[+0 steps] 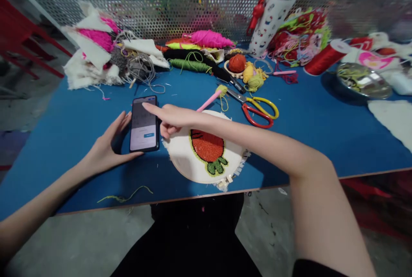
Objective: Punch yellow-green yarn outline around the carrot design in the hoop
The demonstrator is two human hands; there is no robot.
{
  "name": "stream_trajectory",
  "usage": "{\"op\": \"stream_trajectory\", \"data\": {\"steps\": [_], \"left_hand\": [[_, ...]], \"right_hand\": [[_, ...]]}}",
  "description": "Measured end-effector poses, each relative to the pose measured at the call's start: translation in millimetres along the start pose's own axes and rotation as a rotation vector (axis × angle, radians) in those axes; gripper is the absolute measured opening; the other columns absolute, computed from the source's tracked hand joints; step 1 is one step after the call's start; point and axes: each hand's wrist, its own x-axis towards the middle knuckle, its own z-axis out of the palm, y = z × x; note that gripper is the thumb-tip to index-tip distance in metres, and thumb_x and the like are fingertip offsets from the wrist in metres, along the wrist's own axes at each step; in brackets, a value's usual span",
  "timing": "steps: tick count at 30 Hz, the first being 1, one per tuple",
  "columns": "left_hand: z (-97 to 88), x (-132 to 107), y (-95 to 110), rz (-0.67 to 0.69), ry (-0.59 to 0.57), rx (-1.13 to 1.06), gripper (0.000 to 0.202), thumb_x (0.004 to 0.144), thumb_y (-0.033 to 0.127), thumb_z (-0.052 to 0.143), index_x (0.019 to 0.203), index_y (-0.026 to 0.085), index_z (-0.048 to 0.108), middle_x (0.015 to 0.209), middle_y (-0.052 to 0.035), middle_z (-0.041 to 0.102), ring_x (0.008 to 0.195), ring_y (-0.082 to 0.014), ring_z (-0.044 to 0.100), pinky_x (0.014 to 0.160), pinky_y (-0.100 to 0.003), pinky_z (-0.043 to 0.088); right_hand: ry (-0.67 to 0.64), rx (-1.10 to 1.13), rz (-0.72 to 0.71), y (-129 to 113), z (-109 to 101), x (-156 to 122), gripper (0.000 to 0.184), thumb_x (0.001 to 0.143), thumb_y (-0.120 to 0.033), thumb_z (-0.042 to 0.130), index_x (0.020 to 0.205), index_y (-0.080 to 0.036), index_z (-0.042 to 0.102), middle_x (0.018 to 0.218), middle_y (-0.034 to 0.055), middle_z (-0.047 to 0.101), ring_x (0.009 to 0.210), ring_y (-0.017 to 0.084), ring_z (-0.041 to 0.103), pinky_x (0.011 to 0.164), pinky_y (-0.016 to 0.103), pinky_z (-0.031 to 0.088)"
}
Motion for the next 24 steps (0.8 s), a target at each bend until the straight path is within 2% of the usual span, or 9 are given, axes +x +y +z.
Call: {"op": "stream_trajectory", "data": {"steps": [4,8,11,13,15,16,18,21,24], "left_hand": [[-7.6,5,-20,0.007,-0.068,0.049,0.117,0.075,0.067,0.070,0.158,0.026,-0.002,0.158,-0.0198,0.033,0.146,-0.0372,0.032,0.116,-0.062,0.032],[-11.7,16,-15,0.037,-0.029,0.101,0.111,0.076,0.065,0.070,0.158,0.023,0.007,0.160,-0.0190,0.030,0.146,-0.0384,0.034,0.118,-0.061,0.033],[-8.6,21,5,0.168,0.053,0.194,0.096,0.079,0.056,0.071,0.154,0.021,0.023,0.159,-0.0172,0.032,0.147,-0.0385,0.030,0.120,-0.059,0.031],[-0.5,22,25,0.225,0.101,0.264,0.074,0.085,0.048,0.068,0.145,0.019,0.037,0.150,-0.0178,0.045,0.140,-0.0360,0.043,0.114,-0.056,0.039],[11.3,21,45,0.226,0.156,0.317,0.041,0.092,0.037,0.060,0.127,0.018,0.053,0.120,-0.0142,0.066,0.113,-0.0292,0.064,0.096,-0.044,0.053],[17.8,20,55,0.229,0.142,0.337,0.029,0.095,0.034,0.055,0.119,0.018,0.056,0.102,-0.0103,0.071,0.095,-0.0254,0.069,0.083,-0.038,0.056],[29.8,20,71,0.210,0.050,0.358,0.029,0.098,0.033,0.048,0.118,0.015,0.055,0.089,-0.0075,0.071,0.081,-0.0232,0.069,0.074,-0.035,0.054],[41.4,25,87,0.142,0.007,0.349,0.041,0.098,0.037,0.045,0.127,0.009,0.049,0.095,-0.0105,0.069,0.081,-0.0240,0.068,0.072,-0.035,0.053],[44.5,30,94,0.067,-0.028,0.263,0.048,0.098,0.036,0.045,0.135,0.006,0.042,0.102,-0.0128,0.068,0.081,-0.0216,0.066,0.073,-0.033,0.053]], "right_hand": [[0.019,0.078,-0.007,3,-7,13,0.068,0.098,-0.063,0.025,0.102,-0.005,0.062,0.045,-0.0008,0.054,0.036,0.006,0.027,0.039,0.023,0.020],[0.133,0.069,-0.140,26,-14,-18,0.045,0.100,-0.047,0.042,0.097,-0.007,0.064,0.052,-0.0003,0.059,0.040,0.005,0.033,0.043,0.023,0.026],[0.395,0.025,-0.224,51,-18,-57,0.039,0.096,-0.047,0.049,0.081,-0.014,0.065,0.051,-0.0034,0.057,0.043,0.005,0.041,0.048,0.022,0.031],[0.591,-0.054,-0.176,69,-23,-79,0.047,0.092,-0.054,0.053,0.064,-0.017,0.062,0.044,-0.0034,0.052,0.045,0.007,0.046,0.052,0.024,0.034],[0.672,-0.101,-0.063,85,-30,-93,0.051,0.089,-0.057,0.054,0.059,-0.017,0.060,0.041,-0.0025,0.052,0.043,0.007,0.045,0.050,0.026,0.033],[0.694,-0.100,-0.019,91,-34,-97,0.049,0.088,-0.058,0.056,0.060,-0.017,0.061,0.042,-0.0019,0.053,0.042,0.007,0.044,0.049,0.026,0.032],[0.703,-0.050,0.009,97,-41,-97,0.045,0.086,-0.058,0.058,0.068,-0.018,0.064,0.048,-0.0006,0.059,0.041,0.007,0.040,0.046,0.027,0.029],[0.705,0.032,-0.049,97,-46,-83,0.039,0.083,-0.057,0.063,0.082,-0.018,0.066,0.058,-0.0001,0.064,0.041,0.007,0.037,0.043,0.027,0.026],[0.768,0.068,-0.159,92,-44,-63,0.036,0.082,-0.053,0.067,0.090,-0.018,0.066,0.070,0.0021,0.067,0.049,0.009,0.044,0.047,0.027,0.032]]}}
